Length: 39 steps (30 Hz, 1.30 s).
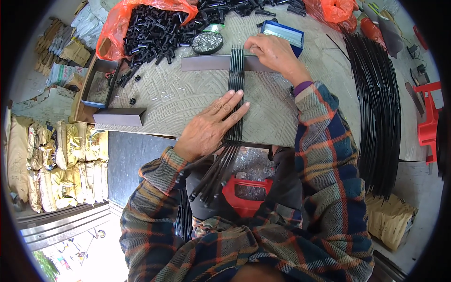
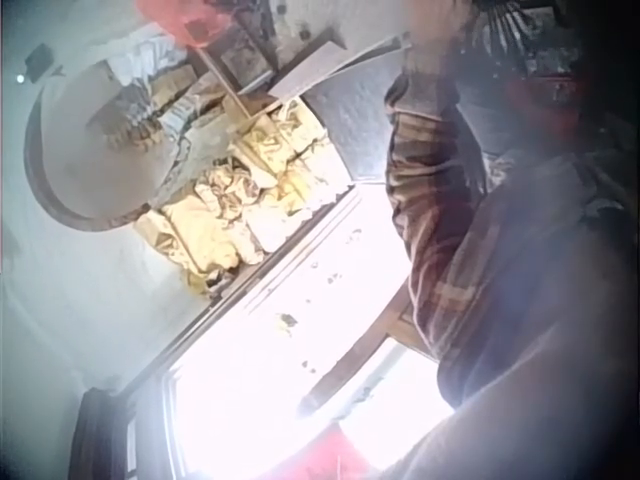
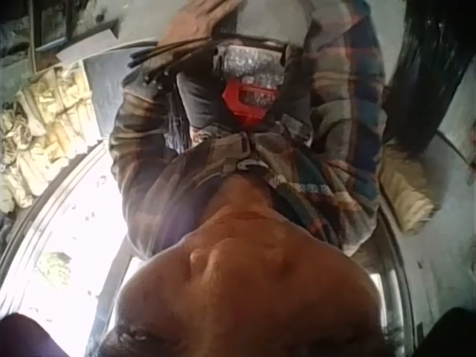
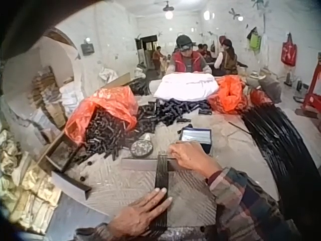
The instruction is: Assembling bundles of black rods into components using pliers.
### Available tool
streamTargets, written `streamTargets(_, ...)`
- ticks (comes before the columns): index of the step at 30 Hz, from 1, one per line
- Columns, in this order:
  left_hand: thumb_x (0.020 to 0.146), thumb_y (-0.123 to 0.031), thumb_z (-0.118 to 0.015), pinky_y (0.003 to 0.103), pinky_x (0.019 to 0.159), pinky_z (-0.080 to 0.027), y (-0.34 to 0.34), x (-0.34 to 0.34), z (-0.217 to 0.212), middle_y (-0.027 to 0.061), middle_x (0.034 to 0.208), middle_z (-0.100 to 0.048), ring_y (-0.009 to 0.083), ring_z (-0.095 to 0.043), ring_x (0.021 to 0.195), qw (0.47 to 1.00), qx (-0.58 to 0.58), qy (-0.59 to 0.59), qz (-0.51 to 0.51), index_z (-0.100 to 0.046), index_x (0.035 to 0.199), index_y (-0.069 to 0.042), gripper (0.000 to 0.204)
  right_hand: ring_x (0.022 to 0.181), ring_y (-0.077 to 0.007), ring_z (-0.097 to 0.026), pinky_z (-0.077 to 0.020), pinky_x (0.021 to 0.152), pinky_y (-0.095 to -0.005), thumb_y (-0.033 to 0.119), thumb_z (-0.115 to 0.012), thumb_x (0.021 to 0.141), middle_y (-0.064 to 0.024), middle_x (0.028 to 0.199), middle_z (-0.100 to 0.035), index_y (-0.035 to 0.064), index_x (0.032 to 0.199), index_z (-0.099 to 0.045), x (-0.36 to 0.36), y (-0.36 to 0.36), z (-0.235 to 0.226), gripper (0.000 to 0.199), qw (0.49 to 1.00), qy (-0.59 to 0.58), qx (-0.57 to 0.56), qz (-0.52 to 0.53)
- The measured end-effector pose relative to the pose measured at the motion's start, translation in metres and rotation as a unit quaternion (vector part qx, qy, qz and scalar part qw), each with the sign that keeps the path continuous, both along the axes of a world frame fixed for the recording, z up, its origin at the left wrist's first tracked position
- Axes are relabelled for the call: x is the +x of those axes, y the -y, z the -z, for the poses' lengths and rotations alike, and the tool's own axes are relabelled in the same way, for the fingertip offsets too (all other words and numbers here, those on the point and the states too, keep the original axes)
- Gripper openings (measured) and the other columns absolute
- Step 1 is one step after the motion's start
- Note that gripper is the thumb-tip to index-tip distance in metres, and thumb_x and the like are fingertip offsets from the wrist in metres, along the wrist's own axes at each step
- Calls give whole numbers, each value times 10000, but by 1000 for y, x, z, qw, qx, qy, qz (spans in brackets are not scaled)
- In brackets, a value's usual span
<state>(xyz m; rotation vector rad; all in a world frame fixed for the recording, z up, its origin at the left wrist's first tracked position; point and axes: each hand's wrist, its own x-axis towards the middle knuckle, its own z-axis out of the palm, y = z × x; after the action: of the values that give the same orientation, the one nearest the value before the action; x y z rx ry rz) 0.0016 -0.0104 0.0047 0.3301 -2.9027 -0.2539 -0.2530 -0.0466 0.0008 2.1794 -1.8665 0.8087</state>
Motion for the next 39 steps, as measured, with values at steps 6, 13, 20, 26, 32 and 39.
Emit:
streamTargets(6, 696, -95, -520, 346, 1049, -278, 2, 3, 2, 142, 1400, -277, 284, -280, 1294, 999, -38, 9, 0, -326, 1338, -69, 671, 727, -263, -588, -444, 618, -371, 121, -537, 798, -40, 799, -618, 110, 851, -591, -6, -8, -9, 76, 999, -7, 21, 27)
streamTargets(13, 713, -198, -547, 353, 1054, -264, 1, 1, 0, 127, 1404, -274, 278, -264, 1303, 1000, 21, -12, 3, -313, 1344, -67, 686, 784, -286, -587, -448, 613, -402, 152, -560, 761, -118, 823, -609, 83, 766, -585, -6, 8, 1, 73, 998, 28, 40, -36)
streamTargets(20, 718, -432, -556, 398, 1066, -208, -1, 0, -3, 125, 1408, -264, 293, -216, 1318, 995, -87, 50, -18, -284, 1349, -38, 793, 819, -310, -577, -438, 681, -412, 231, -585, 781, -106, 835, -581, 116, 821, -637, -49, 4, -15, 132, 979, -37, -42, 194)
streamTargets(26, 689, -538, -586, 397, 1046, -253, -16, 7, -4, 155, 1380, -301, 326, -257, 1293, 1000, 18, -1, -8, -307, 1319, 15, 884, 842, -315, -567, -422, 725, -411, 170, -528, 790, -101, 838, -579, 111, 769, -620, -57, 4, -14, 111, 984, -56, -57, 160)
streamTargets(32, 681, -574, -589, 401, 1046, -257, -21, 7, -2, 160, 1368, -326, 331, -281, 1283, 1000, 17, -10, -18, -340, 1305, 14, 893, 798, -299, -583, -445, 648, -400, 132, -509, 790, -75, 835, -601, 115, 814, -598, -44, 5, -13, 94, 982, -36, -104, 157)
streamTargets(39, 679, -580, -597, 407, 1043, -260, -23, 4, 1, 165, 1365, -332, 332, -288, 1280, 999, 19, -16, -26, -343, 1305, 11, 898, 768, -262, -605, -457, 624, -379, 150, -556, 784, -48, 829, -629, 155, 855, -618, -5, -8, -9, 94, 995, -3, 93, -27)
